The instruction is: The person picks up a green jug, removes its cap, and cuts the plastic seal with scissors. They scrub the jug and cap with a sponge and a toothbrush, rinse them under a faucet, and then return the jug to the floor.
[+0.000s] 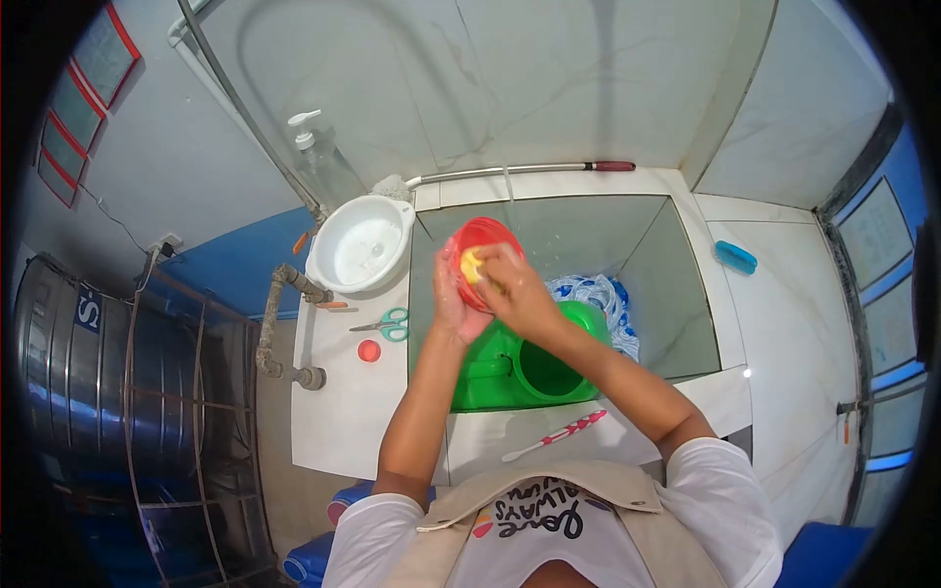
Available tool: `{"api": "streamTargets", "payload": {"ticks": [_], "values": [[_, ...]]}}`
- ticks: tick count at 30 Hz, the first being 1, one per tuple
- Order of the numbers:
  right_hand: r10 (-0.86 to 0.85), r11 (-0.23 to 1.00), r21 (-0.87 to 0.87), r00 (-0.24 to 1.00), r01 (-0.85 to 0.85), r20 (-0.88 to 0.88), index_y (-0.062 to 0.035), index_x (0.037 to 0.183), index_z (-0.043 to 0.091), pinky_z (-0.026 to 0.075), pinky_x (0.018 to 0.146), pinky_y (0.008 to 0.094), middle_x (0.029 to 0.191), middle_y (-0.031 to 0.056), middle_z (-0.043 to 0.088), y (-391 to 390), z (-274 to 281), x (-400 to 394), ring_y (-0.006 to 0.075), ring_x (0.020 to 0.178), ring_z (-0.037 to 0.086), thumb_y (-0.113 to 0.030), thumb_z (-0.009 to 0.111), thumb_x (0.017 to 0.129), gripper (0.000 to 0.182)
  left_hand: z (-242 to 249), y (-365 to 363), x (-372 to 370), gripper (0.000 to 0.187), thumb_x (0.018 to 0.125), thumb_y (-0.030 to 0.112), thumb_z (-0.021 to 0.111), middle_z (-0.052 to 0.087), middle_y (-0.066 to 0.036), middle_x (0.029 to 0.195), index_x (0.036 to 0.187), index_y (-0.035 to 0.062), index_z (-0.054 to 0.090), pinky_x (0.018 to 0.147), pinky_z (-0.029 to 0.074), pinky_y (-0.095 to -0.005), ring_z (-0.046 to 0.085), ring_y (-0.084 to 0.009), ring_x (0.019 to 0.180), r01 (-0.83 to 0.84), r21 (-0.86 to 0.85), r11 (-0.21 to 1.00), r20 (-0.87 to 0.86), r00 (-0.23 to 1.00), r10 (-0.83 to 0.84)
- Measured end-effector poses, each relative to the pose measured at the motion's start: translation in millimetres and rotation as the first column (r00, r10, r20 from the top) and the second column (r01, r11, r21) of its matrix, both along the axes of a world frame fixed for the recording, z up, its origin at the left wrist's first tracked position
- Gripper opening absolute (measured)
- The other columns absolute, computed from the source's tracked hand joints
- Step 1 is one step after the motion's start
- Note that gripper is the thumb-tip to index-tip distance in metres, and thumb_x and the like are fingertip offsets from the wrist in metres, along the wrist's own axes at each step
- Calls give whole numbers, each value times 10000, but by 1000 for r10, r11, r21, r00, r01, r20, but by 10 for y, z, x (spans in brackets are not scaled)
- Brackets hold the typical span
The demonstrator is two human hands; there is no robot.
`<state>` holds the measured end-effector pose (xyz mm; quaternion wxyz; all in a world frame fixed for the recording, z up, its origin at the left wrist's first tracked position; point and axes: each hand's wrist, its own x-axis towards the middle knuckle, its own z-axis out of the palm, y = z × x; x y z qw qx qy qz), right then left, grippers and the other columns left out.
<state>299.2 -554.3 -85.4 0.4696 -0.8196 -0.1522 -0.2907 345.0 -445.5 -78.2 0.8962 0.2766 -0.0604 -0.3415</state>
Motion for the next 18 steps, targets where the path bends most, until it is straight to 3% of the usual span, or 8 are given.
{"api": "streamTargets", "payload": {"ticks": [2,3,6,10,12,13,16,18], "values": [[-124,988,-84,991,128,56,25,852,530,421,799,434,965,202,517,-98,121,119,375,912,506,-54,524,793,98,51,-46,-162,512,874,484,410,537,-84,1203,1217,114,499,932,427,-416,522,-253,1096,0,47,999,-61,998,3],[-226,955,-184,972,233,57,16,823,535,414,807,445,923,186,502,-136,161,164,369,908,497,-41,520,779,74,118,-61,-192,529,874,488,393,535,-95,1206,1228,109,493,927,432,-418,522,-251,1097,-98,50,994,13,995,98],[-165,931,-339,985,137,-55,8,837,545,408,819,462,929,185,505,-115,92,99,369,905,496,-45,523,773,85,207,118,-50,527,873,490,378,537,-92,1200,1221,114,498,932,428,-416,521,-245,1098,-60,60,996,39,998,58],[45,967,-250,998,-57,-53,10,850,550,408,814,465,940,186,511,93,127,7,370,892,497,-49,542,745,121,10,77,-48,510,865,480,394,545,-93,1188,1195,108,509,951,415,-410,523,-242,1098,-91,57,994,-39,995,93],[-111,974,-179,984,135,140,18,870,549,402,817,470,935,196,513,67,133,238,376,893,498,-53,561,718,169,91,1,-170,507,865,467,399,549,-92,1178,1201,101,500,947,418,-403,530,-233,1086,-116,35,993,-109,987,120],[-118,958,-260,993,119,19,11,865,549,408,796,466,933,205,519,-23,261,245,379,914,505,-43,562,698,176,113,-8,-194,505,862,452,412,547,-94,1179,1205,90,494,940,422,-391,530,-225,1084,-138,13,990,-46,989,138],[-150,941,-304,988,151,25,19,807,529,429,715,445,915,208,519,20,241,209,406,839,509,15,526,712,95,184,230,-201,493,857,430,448,555,-95,1148,1207,85,486,910,434,-358,547,-206,1037,-209,55,976,85,975,204],[28,940,-321,964,-116,-264,34,821,552,445,698,409,887,180,538,25,233,113,347,797,551,16,524,741,87,167,404,-207,484,853,423,471,566,-95,1115,1206,91,485,887,442,-338,565,-194,992,-232,114,966,163,964,212]]}}
